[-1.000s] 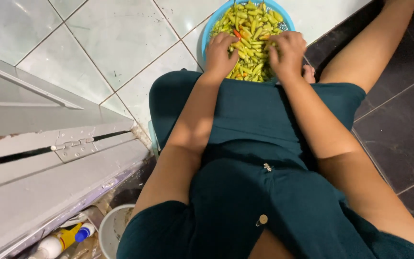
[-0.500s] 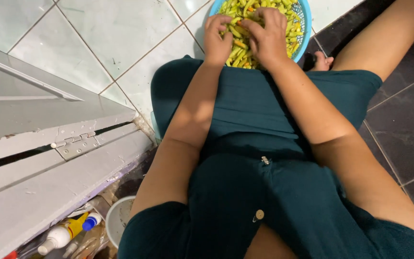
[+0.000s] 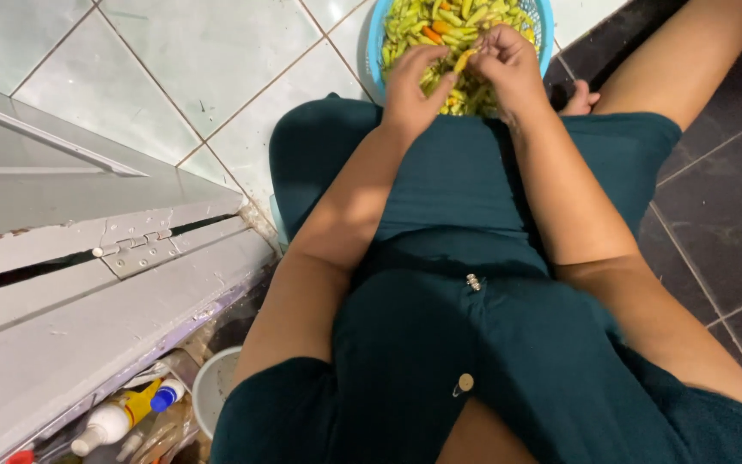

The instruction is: Picking the stems off green chilies and sorting them into a bowl while sitting on the floor.

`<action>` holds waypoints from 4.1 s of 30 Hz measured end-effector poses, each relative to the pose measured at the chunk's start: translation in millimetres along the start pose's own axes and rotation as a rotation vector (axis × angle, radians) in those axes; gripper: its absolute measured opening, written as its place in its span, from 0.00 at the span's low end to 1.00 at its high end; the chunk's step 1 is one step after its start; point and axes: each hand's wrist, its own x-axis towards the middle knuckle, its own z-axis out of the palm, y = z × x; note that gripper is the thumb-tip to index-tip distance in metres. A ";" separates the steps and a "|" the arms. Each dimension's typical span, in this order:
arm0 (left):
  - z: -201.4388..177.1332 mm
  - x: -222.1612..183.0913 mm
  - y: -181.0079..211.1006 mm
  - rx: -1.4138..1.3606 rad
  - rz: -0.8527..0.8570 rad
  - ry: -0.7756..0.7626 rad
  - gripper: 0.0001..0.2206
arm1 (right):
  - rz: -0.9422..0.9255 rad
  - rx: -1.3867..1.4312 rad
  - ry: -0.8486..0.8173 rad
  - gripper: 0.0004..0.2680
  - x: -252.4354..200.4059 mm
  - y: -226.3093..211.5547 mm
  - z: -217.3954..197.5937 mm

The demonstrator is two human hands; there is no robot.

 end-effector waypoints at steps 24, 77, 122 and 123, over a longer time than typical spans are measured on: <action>6.9 2.5 10.0 -0.198 -0.282 -0.159 0.05 | -0.631 -0.709 0.104 0.08 -11.8 -6.3 17.1; -0.6 11.1 -23.7 -0.445 -0.311 0.046 0.03 | -0.672 -1.113 0.057 0.07 5.6 -23.6 39.2; 7.2 65.0 -14.2 -0.621 -0.533 -0.086 0.05 | -0.287 -0.665 -0.201 0.03 45.6 -40.5 -16.4; 6.6 62.6 -12.2 -0.645 -0.532 -0.066 0.04 | -0.315 -0.689 -0.184 0.03 44.5 -38.3 -15.3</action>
